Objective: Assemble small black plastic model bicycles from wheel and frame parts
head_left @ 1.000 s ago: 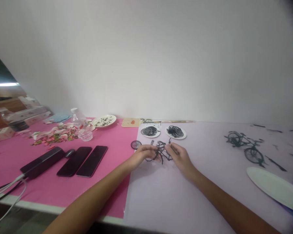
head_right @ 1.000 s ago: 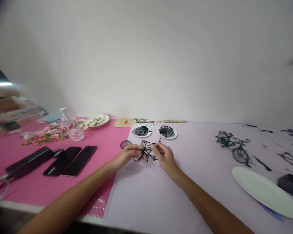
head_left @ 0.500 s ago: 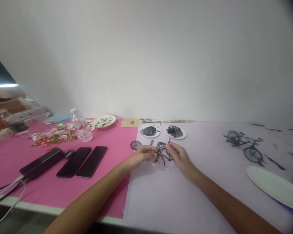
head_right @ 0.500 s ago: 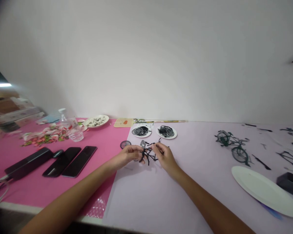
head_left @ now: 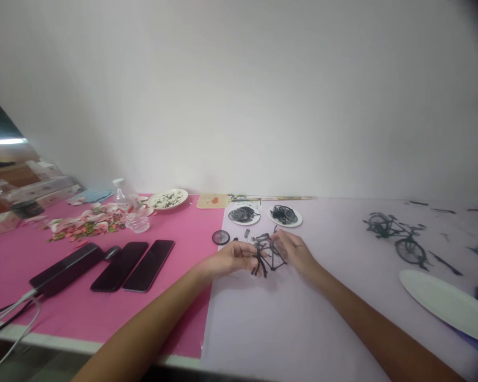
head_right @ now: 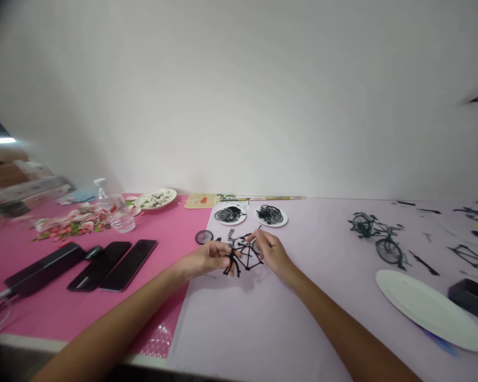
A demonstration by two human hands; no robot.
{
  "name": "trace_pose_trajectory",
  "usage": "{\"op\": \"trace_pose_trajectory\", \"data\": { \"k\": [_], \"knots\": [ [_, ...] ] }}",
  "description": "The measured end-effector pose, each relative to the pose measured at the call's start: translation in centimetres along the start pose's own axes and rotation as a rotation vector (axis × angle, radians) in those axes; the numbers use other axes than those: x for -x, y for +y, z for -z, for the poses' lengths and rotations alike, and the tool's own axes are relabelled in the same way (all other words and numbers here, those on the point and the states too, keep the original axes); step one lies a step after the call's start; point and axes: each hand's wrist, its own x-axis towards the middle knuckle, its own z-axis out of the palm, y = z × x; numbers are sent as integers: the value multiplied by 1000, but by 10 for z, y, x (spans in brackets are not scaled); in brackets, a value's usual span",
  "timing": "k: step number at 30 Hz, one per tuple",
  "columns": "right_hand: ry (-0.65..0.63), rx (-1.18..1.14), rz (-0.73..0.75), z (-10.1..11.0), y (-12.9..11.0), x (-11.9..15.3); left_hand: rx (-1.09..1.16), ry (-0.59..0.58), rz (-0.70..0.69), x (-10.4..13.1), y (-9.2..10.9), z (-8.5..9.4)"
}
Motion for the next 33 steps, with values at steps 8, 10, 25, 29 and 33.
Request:
{"op": "trace_pose_trajectory", "data": {
  "k": [8,10,25,29,33],
  "knots": [
    [169,754,-252,69,18,-38,90,206,-52,-6,-5,8],
    [46,930,-407,83,24,-44,104,272,-78,-8,-5,9],
    [-170,1063,-476,86,22,-37,39,511,-158,-11,-1,9],
    [-118,1115,-471,81,14,-34,-29,577,-197,-12,-3,8],
    [1,1080,-307,68,5,-28,-222,649,-239,-11,-9,9]
  ]
}}
